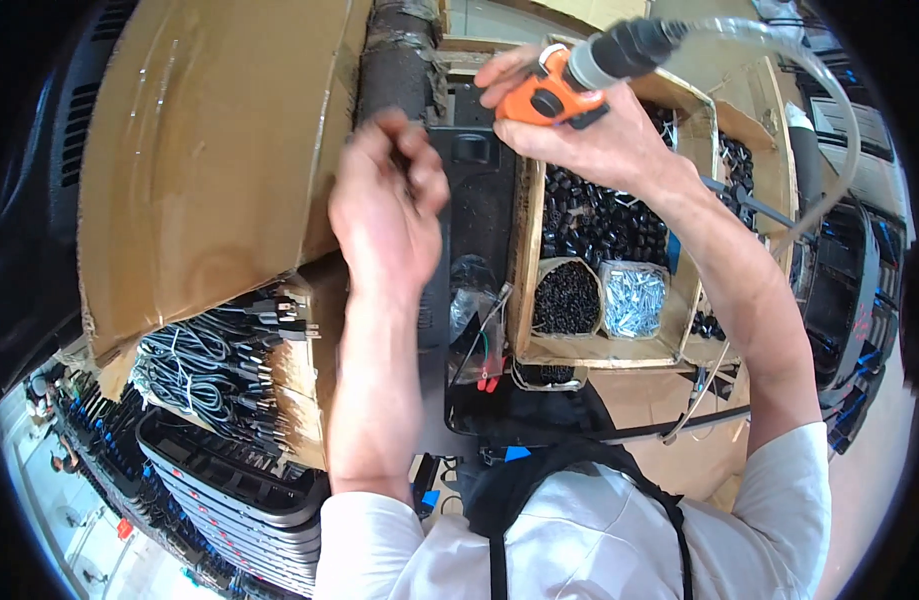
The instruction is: Using an electric screwdriver to attach plastic components to metal frames in a manufacturing facility.
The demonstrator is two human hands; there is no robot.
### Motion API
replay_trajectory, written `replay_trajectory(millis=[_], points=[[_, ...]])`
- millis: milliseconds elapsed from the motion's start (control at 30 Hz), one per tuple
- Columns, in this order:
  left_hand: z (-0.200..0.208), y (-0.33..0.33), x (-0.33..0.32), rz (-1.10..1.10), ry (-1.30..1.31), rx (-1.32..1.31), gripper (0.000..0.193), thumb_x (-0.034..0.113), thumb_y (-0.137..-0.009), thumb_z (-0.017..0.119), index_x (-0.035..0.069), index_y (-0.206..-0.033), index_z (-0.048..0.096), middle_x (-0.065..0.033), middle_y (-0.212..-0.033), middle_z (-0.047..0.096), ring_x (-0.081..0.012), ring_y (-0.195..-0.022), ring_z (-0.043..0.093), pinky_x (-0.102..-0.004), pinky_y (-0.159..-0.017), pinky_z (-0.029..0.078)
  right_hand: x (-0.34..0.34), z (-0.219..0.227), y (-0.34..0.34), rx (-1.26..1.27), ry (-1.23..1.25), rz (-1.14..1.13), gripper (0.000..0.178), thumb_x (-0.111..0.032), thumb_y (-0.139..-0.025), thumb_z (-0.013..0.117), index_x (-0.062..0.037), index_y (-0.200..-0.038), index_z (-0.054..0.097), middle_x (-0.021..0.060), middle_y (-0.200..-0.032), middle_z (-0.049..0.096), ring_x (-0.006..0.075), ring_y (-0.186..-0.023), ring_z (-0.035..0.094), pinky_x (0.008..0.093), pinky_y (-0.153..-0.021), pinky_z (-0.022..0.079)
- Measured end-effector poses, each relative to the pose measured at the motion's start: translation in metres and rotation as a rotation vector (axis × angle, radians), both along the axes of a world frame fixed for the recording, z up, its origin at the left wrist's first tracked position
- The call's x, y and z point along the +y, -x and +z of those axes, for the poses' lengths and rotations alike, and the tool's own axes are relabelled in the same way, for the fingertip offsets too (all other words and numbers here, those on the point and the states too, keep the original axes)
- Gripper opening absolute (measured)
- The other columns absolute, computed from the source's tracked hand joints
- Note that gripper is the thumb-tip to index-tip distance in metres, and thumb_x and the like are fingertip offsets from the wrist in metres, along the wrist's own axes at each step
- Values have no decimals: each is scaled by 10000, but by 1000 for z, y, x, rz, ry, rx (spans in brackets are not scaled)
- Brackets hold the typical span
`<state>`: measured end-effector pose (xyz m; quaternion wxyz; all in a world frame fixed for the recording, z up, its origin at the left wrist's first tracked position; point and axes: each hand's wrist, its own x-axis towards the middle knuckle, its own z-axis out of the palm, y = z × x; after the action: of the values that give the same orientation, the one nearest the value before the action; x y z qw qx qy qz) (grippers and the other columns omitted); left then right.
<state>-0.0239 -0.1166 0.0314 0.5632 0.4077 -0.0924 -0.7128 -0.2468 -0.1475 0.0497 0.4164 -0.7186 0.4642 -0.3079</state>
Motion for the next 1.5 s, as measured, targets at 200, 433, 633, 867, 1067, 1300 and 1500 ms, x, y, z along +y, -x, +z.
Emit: replay_trajectory(millis=[200,433,633,867,1067,1300,1500], points=[[-35,10,76,-69,-160,121,252,212,-1142,497,30,-1305,561,-72,-970,642,-121,-694,499,-223,-537,383,4,7,-11,-102,-116,-1,404,-105,-918,771,-50,-1303,662,77,-1216,715,167,-1160,680,339,-1008,558],[-46,20,83,-85,-152,264,296,364,-1118,563,77,-1149,626,-28,-879,641,-86,-604,467,-225,-490,353,23,42,-18,-309,-123,-125,411,-85,-896,800,-26,-1282,670,88,-1150,753,153,-1083,701,315,-972,575],[-40,37,54,90,-292,405,259,365,-1116,564,117,-1110,639,40,-858,605,-63,-587,427,-213,-484,311,24,50,-19,-373,-146,-46,438,-150,-897,833,-33,-1287,673,105,-1155,763,172,-1099,703,352,-987,572],[-53,43,38,149,-317,616,247,343,-1136,524,112,-1131,611,30,-880,587,-74,-620,430,-216,-481,327,17,49,-25,-341,-129,-13,446,-157,-903,840,-34,-1292,663,105,-1175,751,183,-1113,704,357,-1006,569],[-52,46,28,177,-346,689,226,316,-1130,544,102,-1147,614,31,-840,586,-65,-597,441,-216,-452,331,13,52,-28,-302,-179,-11,446,-151,-904,848,-33,-1291,660,102,-1178,748,185,-1123,703,368,-1026,562],[-59,38,23,51,-291,765,248,378,-1121,547,138,-1145,601,53,-790,524,-68,-562,403,-220,-438,308,4,60,-36,-255,-164,32,441,-144,-906,852,-35,-1289,662,109,-1173,748,185,-1130,697,367,-1015,569],[-58,43,9,152,-304,784,286,415,-1125,525,142,-1148,609,57,-756,487,-76,-566,404,-230,-447,305,-10,51,-54,-243,-134,6,465,-181,-875,845,-29,-1278,670,103,-1166,745,166,-1102,689,346,-978,572]])
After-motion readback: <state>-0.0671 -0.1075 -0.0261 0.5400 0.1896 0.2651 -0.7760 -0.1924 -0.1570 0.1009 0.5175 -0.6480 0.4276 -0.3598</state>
